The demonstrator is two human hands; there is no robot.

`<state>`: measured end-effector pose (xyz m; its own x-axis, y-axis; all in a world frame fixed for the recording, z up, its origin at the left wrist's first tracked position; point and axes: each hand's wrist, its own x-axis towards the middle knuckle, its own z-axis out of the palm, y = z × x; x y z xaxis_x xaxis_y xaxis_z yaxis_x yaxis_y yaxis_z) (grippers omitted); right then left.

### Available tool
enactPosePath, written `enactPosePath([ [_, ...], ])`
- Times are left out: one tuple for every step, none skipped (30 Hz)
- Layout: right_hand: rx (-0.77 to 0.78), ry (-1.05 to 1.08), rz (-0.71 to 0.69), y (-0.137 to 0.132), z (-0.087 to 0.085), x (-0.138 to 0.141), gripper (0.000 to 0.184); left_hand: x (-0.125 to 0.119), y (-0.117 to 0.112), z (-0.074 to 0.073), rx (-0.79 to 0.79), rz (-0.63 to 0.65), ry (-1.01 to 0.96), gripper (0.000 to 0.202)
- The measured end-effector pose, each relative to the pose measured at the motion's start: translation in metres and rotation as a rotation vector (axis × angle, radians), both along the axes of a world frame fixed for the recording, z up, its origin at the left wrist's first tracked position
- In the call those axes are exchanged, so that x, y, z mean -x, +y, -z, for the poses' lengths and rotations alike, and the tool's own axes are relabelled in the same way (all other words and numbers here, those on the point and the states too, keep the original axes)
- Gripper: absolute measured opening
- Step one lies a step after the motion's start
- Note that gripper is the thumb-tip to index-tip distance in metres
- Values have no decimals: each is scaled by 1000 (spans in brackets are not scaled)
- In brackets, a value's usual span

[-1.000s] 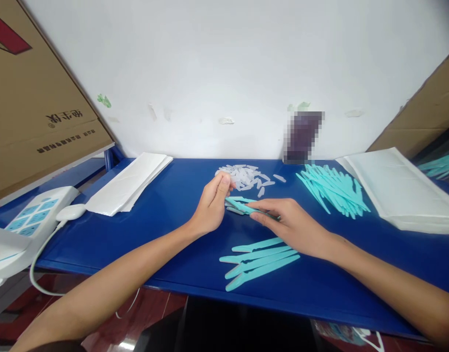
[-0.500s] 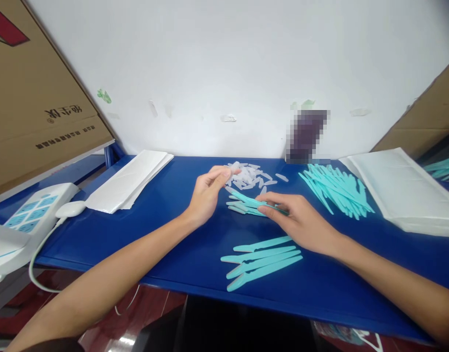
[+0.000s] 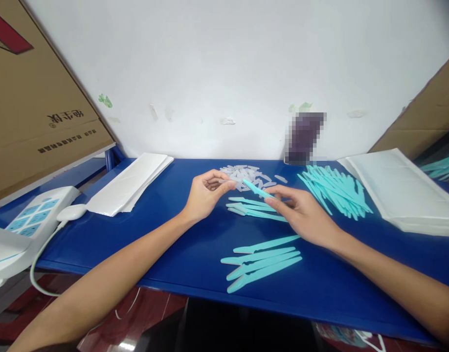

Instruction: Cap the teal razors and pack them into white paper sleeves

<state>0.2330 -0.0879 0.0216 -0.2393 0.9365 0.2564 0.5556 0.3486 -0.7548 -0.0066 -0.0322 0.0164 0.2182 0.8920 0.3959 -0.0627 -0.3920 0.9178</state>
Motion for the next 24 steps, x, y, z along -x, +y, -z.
enactPosePath([
  [-40, -29, 6, 0, 1, 0, 35, 0, 0, 1, -11, -17, 25, 32],
  [-80, -53, 6, -1, 1, 0, 34, -1, 0, 1, -25, -39, 46, 32],
  [-114, -71, 2, -1, 2, 0, 32, -1, 0, 2, -41, -60, 62, 33],
  [-141, -86, -4, -1, 3, 0, 31, -1, 1, 2, -58, -80, 72, 33],
  [-160, -97, -9, -1, 3, 0, 30, -1, 1, 3, -70, -93, 75, 34],
  [-172, -105, -11, -1, 3, 0, 30, -1, 1, 3, -75, -98, 72, 35],
  [-180, -111, -11, -1, 4, 0, 30, -1, 2, 3, -71, -95, 65, 38],
  [-185, -115, -9, -2, 4, 0, 30, -1, 2, 4, -59, -86, 53, 41],
  [-188, -119, -7, -2, 4, 0, 30, -1, 2, 4, -41, -72, 38, 47],
  [-189, -121, -4, -2, 3, 0, 29, 0, 2, 4, -22, -57, 23, 54],
  [-188, -125, -3, -3, 3, 0, 29, 0, 2, 4, -7, -40, 12, 60],
  [-186, -128, -4, -3, 2, -1, 29, 1, 3, 4, 1, -26, 9, 64],
  [-181, -135, -13, -3, 2, -1, 29, 1, 3, 4, 2, -11, 16, 65],
  [-174, -146, -27, -3, 1, -1, 30, 2, 3, 4, -3, 2, 29, 64],
  [-166, -161, -46, -3, 0, -1, 31, 2, 3, 4, -10, 13, 50, 61],
  [-159, -179, -63, -3, -1, -2, 32, 3, 2, 4, -21, 18, 74, 57],
  [-153, -198, -77, -3, -2, -2, 33, 4, 2, 4, -32, 16, 97, 52],
  [-151, -217, -87, -3, -3, -3, 34, 4, 1, 3, -43, 11, 120, 47],
  [-153, -234, -96, -3, -4, -4, 34, 5, 0, 3, -51, 7, 143, 44],
  [-160, -246, -105, -4, -5, -4, 33, 5, 0, 2, -53, 8, 167, 42],
  [-166, -256, -118, -4, -6, -5, 33, 5, -1, 2, -50, 14, 192, 40],
  [-170, -263, -132, -4, -7, -5, 32, 6, -2, 2, -49, 24, 218, 40],
  [-174, -270, -147, -5, -8, -5, 31, 6, -2, 2, -54, 41, 251, 38],
  [-178, -279, -158, -6, -9, -5, 30, 7, -2, 2, -74, 62, 293, 36],
])
